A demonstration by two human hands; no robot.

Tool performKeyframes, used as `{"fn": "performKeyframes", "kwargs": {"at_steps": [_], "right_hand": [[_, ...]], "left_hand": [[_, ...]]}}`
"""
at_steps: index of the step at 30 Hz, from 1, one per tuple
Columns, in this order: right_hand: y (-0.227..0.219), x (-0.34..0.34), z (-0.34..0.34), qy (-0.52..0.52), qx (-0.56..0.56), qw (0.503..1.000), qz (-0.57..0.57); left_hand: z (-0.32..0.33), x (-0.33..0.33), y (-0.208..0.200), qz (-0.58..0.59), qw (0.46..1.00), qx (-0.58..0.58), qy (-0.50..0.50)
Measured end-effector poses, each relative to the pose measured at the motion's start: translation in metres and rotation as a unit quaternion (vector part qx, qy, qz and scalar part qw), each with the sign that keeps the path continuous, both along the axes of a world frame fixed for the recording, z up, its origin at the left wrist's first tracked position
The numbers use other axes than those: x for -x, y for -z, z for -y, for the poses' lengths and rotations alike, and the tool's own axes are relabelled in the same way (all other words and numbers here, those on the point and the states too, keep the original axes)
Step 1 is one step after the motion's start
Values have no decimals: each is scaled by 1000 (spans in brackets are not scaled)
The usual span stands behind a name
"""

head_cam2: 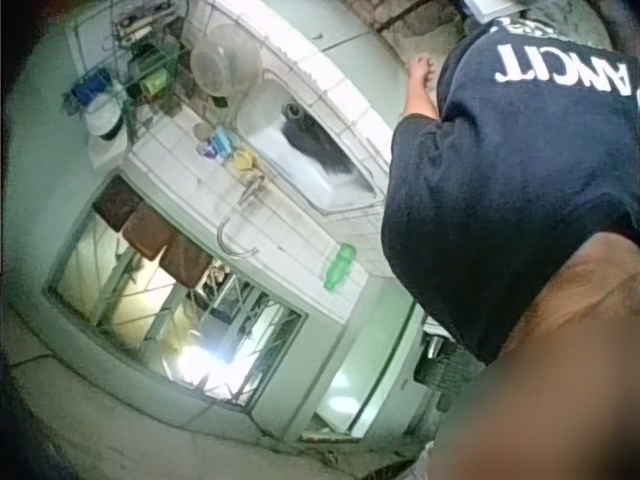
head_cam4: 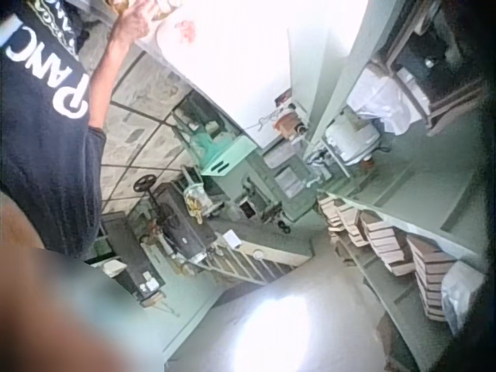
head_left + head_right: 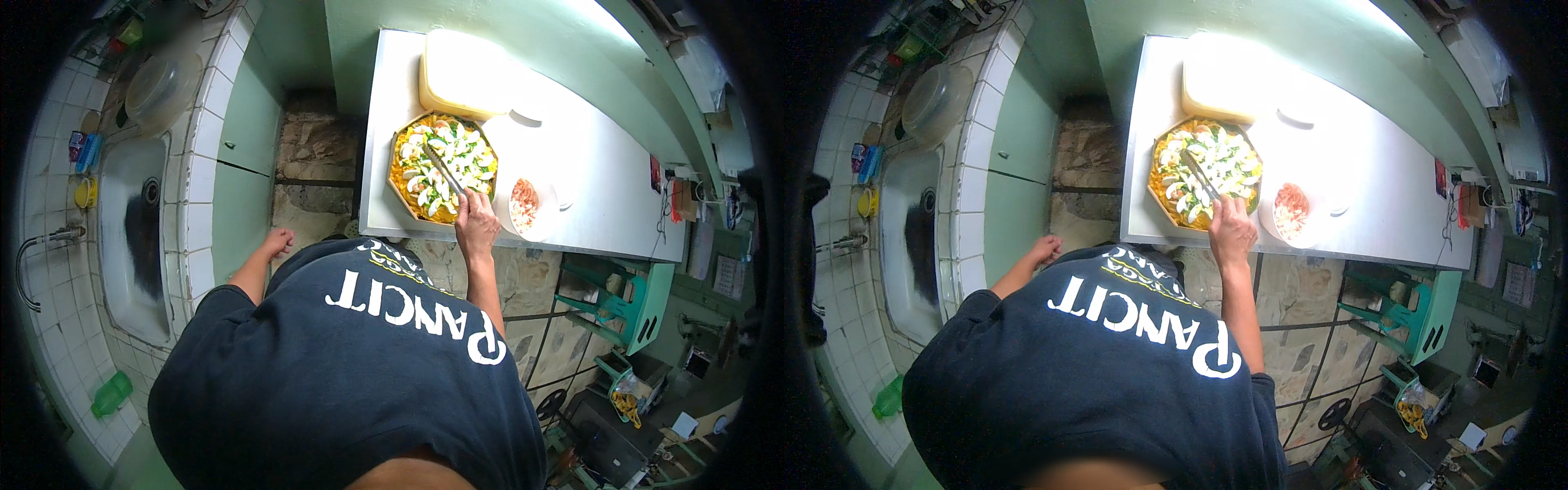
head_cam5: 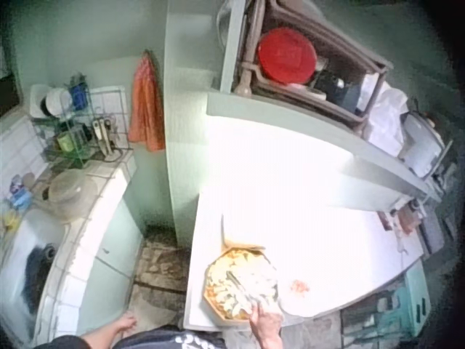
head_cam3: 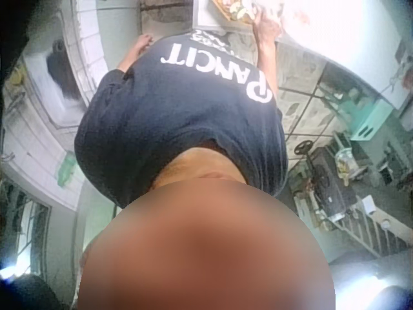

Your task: The person uses tongs to transfer chopped onions from a small bowl onto a round food item on a countertop, then adds fried onions from a yellow container. The person closes the container and moves the bowl aside.

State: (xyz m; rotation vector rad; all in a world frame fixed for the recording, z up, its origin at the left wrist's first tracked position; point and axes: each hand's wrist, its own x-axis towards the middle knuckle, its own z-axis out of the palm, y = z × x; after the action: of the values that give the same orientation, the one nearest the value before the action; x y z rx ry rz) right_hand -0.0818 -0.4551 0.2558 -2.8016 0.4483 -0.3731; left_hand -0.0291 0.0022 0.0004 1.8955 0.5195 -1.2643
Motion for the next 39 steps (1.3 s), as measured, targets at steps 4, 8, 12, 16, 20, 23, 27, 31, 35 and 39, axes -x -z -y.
{"fn": "performKeyframes", "kwargs": {"at_steps": [4,8,12,16,20,23,27,31,35,39], "right_hand": [[-2,-3,-8,-13,40,999,-31],[-4,-5,-9,-11,22,999,-23],[-6,1,-5,-2,-47,999,5],[-6,9,-1,2,-87,996,-10],[-7,13,4,10,-73,997,-20],[-10,1,12,23,-84,996,-3],[-7,-36,19,45,-68,996,-21],[-3,-63,20,55,-51,994,-79],[-2,-68,21,56,-49,991,-114],[-1,-68,21,30,-37,996,-78]], "left_hand": [[-4,3,0,0,1000,12,-18],[-4,3,-3,-3,1000,-4,-21],[-4,1,-5,-8,1000,-15,-21],[-5,0,-3,-5,1000,0,-19],[-5,-3,1,-6,1000,-7,-11],[-4,-5,1,-4,1000,-9,-14],[0,-9,-2,-6,1000,-16,-3],[0,-7,-3,10,999,8,-31],[-9,0,3,8,999,17,-38],[-17,6,10,-10,1000,-14,-18]]}}
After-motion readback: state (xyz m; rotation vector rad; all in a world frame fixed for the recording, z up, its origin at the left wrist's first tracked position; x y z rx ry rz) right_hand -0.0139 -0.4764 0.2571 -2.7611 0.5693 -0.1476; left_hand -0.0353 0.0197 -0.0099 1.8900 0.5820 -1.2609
